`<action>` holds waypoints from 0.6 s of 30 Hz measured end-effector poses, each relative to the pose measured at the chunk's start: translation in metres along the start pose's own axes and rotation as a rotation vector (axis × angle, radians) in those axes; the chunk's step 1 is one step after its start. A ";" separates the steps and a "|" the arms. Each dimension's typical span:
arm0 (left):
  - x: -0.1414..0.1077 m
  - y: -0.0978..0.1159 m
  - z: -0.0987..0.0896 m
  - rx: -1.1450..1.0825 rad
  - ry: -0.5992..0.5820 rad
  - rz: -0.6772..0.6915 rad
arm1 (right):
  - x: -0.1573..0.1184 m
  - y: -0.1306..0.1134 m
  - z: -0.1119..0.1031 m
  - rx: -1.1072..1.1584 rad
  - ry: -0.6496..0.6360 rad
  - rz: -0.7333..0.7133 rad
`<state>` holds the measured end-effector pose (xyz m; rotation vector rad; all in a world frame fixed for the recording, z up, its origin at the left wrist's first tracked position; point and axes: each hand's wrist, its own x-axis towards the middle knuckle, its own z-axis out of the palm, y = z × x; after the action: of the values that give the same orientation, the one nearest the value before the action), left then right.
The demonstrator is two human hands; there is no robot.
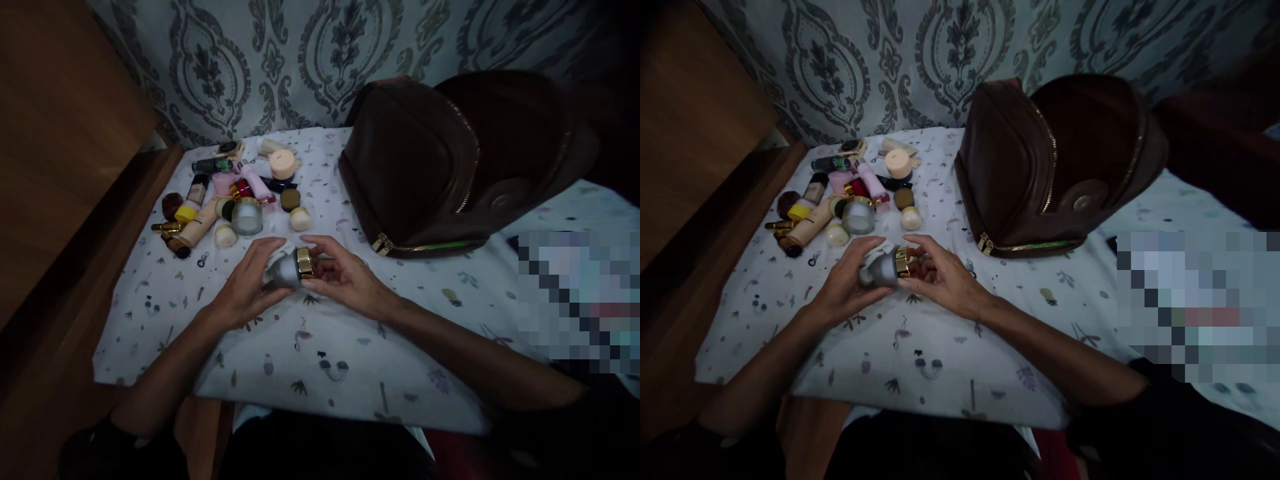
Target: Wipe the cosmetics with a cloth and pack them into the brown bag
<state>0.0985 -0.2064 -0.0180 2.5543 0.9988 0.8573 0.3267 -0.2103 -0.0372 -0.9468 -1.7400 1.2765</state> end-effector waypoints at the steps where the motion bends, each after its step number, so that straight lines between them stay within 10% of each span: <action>1: 0.000 0.000 -0.001 -0.006 0.005 0.004 | 0.000 0.001 0.000 0.015 -0.004 -0.014; 18: -0.001 0.015 0.006 0.164 0.113 0.313 | 0.011 0.004 0.002 0.320 0.107 0.166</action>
<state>0.1094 -0.2188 -0.0166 2.8817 0.7351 1.0500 0.3210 -0.2008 -0.0395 -0.9652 -1.3463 1.5275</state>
